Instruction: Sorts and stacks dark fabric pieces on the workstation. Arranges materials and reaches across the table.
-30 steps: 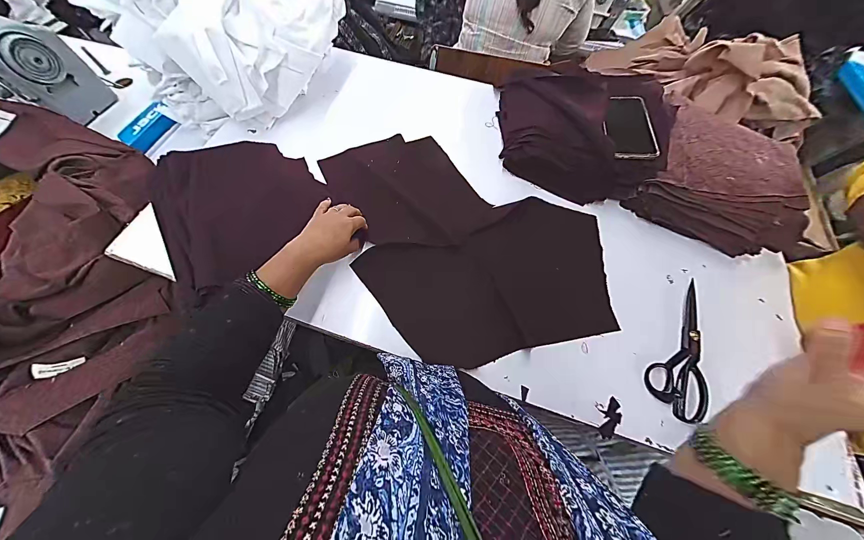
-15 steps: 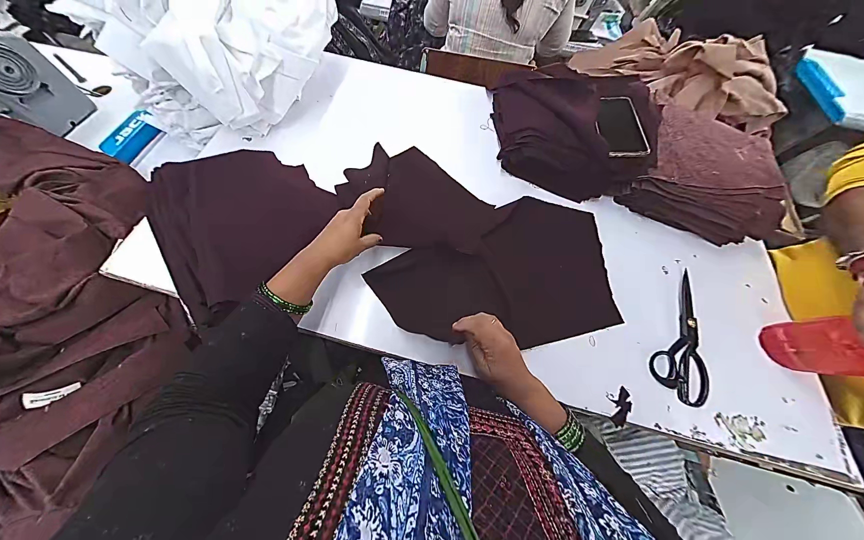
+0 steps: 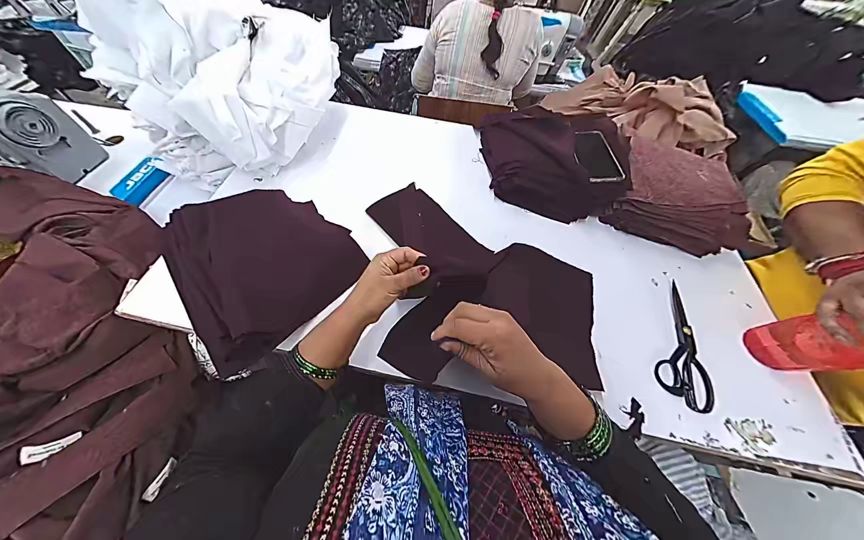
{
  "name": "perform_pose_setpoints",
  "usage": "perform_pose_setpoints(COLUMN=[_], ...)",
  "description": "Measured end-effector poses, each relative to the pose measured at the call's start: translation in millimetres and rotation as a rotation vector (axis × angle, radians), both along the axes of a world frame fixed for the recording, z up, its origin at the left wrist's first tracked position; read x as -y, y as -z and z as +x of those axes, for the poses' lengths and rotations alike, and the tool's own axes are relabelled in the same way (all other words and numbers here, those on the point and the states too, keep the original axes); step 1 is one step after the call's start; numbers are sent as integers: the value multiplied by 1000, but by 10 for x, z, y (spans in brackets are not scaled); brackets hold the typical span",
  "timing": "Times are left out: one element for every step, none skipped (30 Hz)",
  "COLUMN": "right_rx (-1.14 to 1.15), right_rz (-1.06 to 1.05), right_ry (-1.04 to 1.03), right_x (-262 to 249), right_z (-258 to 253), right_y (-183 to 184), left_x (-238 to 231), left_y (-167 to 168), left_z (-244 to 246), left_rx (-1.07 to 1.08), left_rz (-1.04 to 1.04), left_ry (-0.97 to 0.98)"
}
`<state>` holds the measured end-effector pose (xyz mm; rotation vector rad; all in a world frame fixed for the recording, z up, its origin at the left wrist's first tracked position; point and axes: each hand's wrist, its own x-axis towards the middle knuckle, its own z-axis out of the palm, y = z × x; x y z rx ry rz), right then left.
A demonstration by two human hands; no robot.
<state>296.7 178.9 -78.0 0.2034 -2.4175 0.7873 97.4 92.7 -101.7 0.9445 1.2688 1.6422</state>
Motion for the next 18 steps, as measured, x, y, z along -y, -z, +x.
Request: perform_pose_setpoints(right_rx=[-10, -21, -26, -26, -26, -29, -30, -26, -23, -25, -36, -51, -67, -85, -102, -113, -127, -145], right_rz=[-33, -76, -136, -207, -272, -322, -354, -371, -385, -395, -402, -404, -399, -386, -372, -359, -336, -294], right_ry=[47, 125, 216, 294, 344, 368, 379, 388, 396, 404, 413, 424, 439, 452, 460, 464, 466, 468], right_x=[46, 75, 83, 70, 42, 7, -20, -37, -46, -53, -59, -65, -71, -81, -95, -109, -120, -131], right_z=[-29, -56, -79, -99, -114, -124, -125, -117, -108, -100, -94, -90, -86, -84, -82, -76, -63, -39], right_y=[-63, -114, -149, -168, -175, -172, -168, -166, -162, -156, -147, -135, -122, -105, -86, -67, -41, -11], left_x=[23, 47, 70, 87, 103, 119, 132, 141, 149, 154, 155, 155, 149, 142, 132, 113, 92, 63], left_y=[-41, -88, -130, -164, -182, -183, -177, -173, -172, -170, -163, -150, -130, -103, -84, -75, -67, -61], left_z=[99, 181, 250, 308, 345, 369, 389, 410, 427, 443, 455, 465, 478, 493, 520, 554, 593, 622], left_rx=[-9, -28, -55, -93, -129, -162, -172, -167, -156, -147, -138, -132, -129, -136, -153, -173, -193, -223], left_rz=[34, 65, 88, 106, 121, 139, 152, 161, 168, 177, 191, 208, 234, 262, 279, 274, 251, 225], left_ry=[12, 21, 23, 14, 8, 5, 4, -1, -4, -9, -7, 5, 25, 53, 68, 53, -4, -91])
